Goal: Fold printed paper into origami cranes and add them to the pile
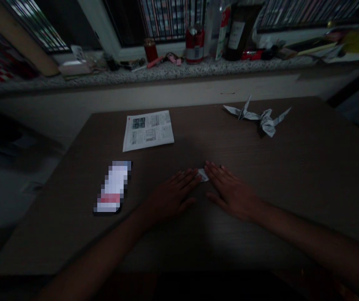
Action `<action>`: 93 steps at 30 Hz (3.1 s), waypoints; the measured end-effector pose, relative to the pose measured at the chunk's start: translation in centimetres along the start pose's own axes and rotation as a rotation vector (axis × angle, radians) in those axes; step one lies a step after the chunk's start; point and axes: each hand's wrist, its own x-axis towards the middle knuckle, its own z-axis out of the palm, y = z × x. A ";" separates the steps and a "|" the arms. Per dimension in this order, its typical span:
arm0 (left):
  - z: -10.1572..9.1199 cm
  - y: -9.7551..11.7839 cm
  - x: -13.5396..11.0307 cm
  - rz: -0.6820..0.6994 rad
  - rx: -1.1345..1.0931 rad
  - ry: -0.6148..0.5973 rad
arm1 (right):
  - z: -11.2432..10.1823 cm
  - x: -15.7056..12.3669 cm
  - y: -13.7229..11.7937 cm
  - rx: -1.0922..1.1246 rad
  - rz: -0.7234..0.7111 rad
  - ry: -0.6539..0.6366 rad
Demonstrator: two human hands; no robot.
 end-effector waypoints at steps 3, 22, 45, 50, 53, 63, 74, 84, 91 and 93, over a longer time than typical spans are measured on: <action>-0.2 0.1 0.0 -0.002 -0.010 -0.007 | -0.1 -0.5 0.5 -0.018 0.018 0.000; -0.8 0.6 0.4 -0.026 -0.014 0.008 | -2.6 -2.4 2.3 0.056 -0.001 0.068; -0.8 0.4 0.8 0.011 -0.002 0.083 | -2.8 -1.9 2.6 0.109 -0.008 0.110; -0.6 0.2 0.8 0.015 0.056 0.135 | -3.2 0.7 2.7 0.222 0.026 0.169; -0.5 0.3 0.7 -0.025 0.066 0.152 | -2.7 2.4 2.6 0.265 0.015 0.182; -0.8 0.0 0.4 -0.017 -0.081 0.182 | -1.1 4.4 2.2 0.238 -0.001 0.140; 0.0 -1.8 0.6 -0.397 -0.239 0.412 | -1.1 4.1 1.4 0.231 0.050 0.142; -1.9 -1.2 0.8 -0.483 -0.639 0.399 | -1.8 3.7 0.3 0.492 0.186 0.148; -3.3 -0.5 1.8 -0.525 -0.874 0.476 | -2.9 3.5 -0.3 0.746 0.249 0.128; -3.7 -0.3 2.3 -0.504 -0.926 0.466 | -3.5 3.5 -0.5 0.775 0.247 0.118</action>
